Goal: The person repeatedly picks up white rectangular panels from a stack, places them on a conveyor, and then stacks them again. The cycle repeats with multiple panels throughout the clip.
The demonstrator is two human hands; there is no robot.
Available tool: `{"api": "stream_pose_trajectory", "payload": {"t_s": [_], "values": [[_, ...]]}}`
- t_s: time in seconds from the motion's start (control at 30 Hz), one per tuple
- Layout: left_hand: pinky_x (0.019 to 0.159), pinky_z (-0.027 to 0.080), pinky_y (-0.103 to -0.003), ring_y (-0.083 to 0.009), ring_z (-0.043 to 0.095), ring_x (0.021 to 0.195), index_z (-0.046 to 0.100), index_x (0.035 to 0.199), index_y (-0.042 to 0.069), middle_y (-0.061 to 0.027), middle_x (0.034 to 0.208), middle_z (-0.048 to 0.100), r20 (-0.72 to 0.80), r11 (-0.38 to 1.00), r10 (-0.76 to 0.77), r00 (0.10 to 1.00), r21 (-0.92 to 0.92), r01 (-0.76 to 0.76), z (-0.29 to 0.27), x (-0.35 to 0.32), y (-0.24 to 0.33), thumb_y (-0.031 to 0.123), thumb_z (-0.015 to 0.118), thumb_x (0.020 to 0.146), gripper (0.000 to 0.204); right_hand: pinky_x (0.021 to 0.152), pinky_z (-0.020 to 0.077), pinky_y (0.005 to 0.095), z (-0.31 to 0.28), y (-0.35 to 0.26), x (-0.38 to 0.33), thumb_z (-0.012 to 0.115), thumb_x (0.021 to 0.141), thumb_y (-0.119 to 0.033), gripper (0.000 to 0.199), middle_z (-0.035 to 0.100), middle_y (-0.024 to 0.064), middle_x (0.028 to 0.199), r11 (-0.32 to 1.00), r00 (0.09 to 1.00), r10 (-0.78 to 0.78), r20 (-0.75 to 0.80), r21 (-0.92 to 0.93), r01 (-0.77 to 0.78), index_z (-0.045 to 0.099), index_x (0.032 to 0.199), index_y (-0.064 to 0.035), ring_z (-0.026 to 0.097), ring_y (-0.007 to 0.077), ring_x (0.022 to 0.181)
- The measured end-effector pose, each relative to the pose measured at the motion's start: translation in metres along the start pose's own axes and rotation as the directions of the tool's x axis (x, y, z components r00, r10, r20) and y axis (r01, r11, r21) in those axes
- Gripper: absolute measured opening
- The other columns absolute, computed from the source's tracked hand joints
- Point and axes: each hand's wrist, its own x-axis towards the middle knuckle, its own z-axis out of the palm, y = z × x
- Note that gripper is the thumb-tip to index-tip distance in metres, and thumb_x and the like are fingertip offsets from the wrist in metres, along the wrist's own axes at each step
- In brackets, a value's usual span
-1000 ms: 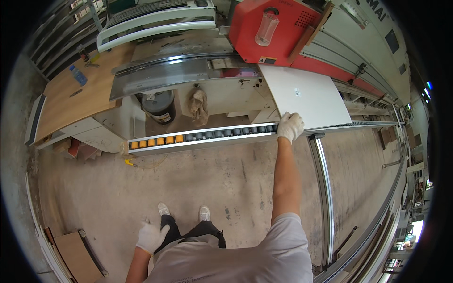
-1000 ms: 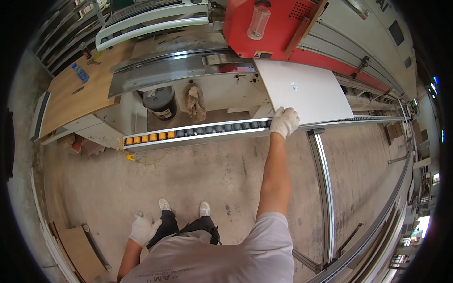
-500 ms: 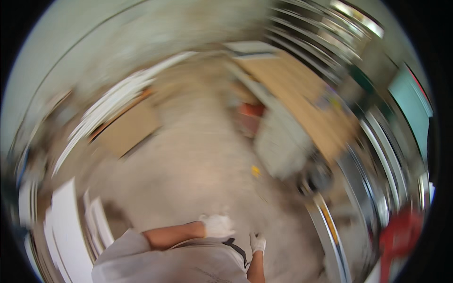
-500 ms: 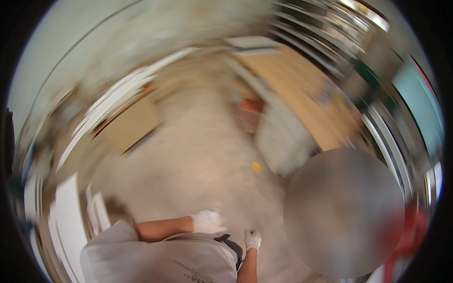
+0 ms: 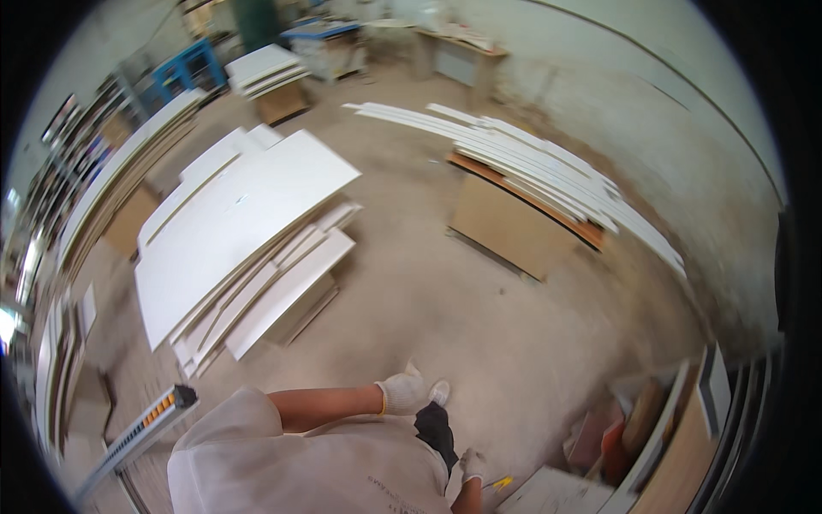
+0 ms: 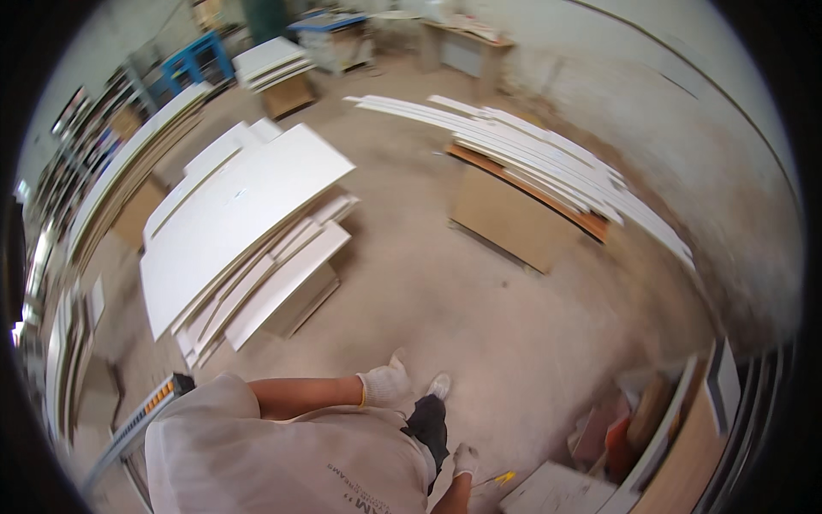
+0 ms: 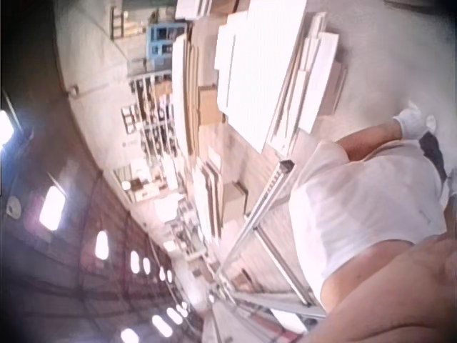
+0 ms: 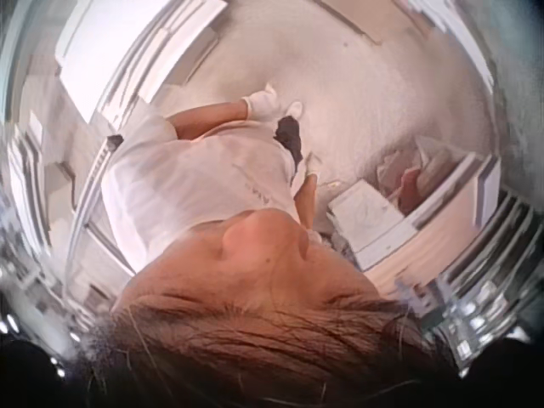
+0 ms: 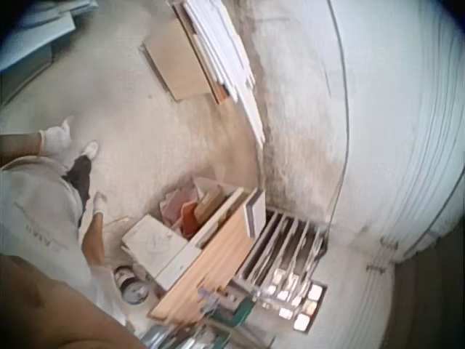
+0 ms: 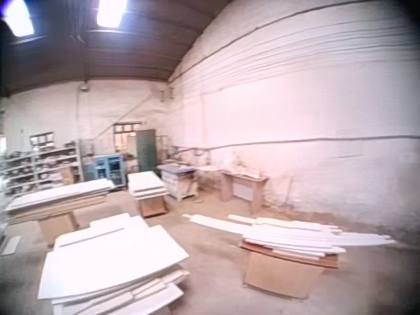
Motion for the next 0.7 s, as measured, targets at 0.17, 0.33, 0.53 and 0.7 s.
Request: {"api": "stream_pose_trajectory", "payload": {"t_s": [0.17,0.33,0.53,0.7], "values": [[0.090,0.050,-0.076,-0.0419,0.075,0.074,0.081,0.094,0.007,-0.0163,0.082,0.075,0.004,0.965,-0.259,0.966,-0.044,0.259,-0.008,-0.019,-0.054,0.036,0.066,0.095,0.033,0.055,0.0470,0.0459,0.021,-0.056,0.102,0.064,0.101,-0.031,0.027,0.067,0.0098,0.078,0.610,0.911,-0.140,0.387,-0.691,0.387,0.070,0.092,-0.0060,0.063,0.0282,0.064],[0.090,0.054,-0.065,-0.0411,0.074,0.075,0.079,0.094,0.004,-0.0172,0.080,0.073,0.142,0.412,-0.774,0.617,-0.626,0.662,-0.021,-0.065,-0.100,0.038,0.061,0.100,0.039,0.068,0.0535,0.0502,0.076,-0.196,0.213,0.061,0.103,-0.030,0.029,0.075,0.0173,0.087,-0.247,0.539,-0.075,0.839,-0.540,0.805,0.077,0.099,-0.0058,0.072,0.0355,0.079],[0.088,0.057,-0.051,-0.0437,0.074,0.083,0.077,0.091,0.001,-0.0226,0.083,0.075,0.339,-0.179,-0.936,0.097,-0.695,0.696,0.053,-0.161,-0.171,0.049,0.057,0.104,0.053,0.103,0.0547,0.0553,0.321,-0.468,0.267,0.047,0.109,-0.048,0.060,0.067,0.0265,0.139,-0.523,0.651,-0.224,0.725,-0.653,0.547,0.068,0.139,-0.0002,0.068,0.0501,0.119],[0.079,0.058,-0.044,-0.0348,0.074,0.077,0.074,0.083,0.000,-0.0193,0.077,0.075,0.451,-0.513,-0.856,-0.252,-0.803,0.305,0.126,-0.259,-0.252,0.051,0.061,0.101,0.056,0.112,0.0469,0.0485,0.601,-0.642,0.105,0.059,0.104,-0.048,0.062,0.065,0.0263,0.143,0.122,0.297,-0.667,0.683,-0.293,0.948,0.061,0.143,0.0013,0.061,0.0438,0.133]]}}
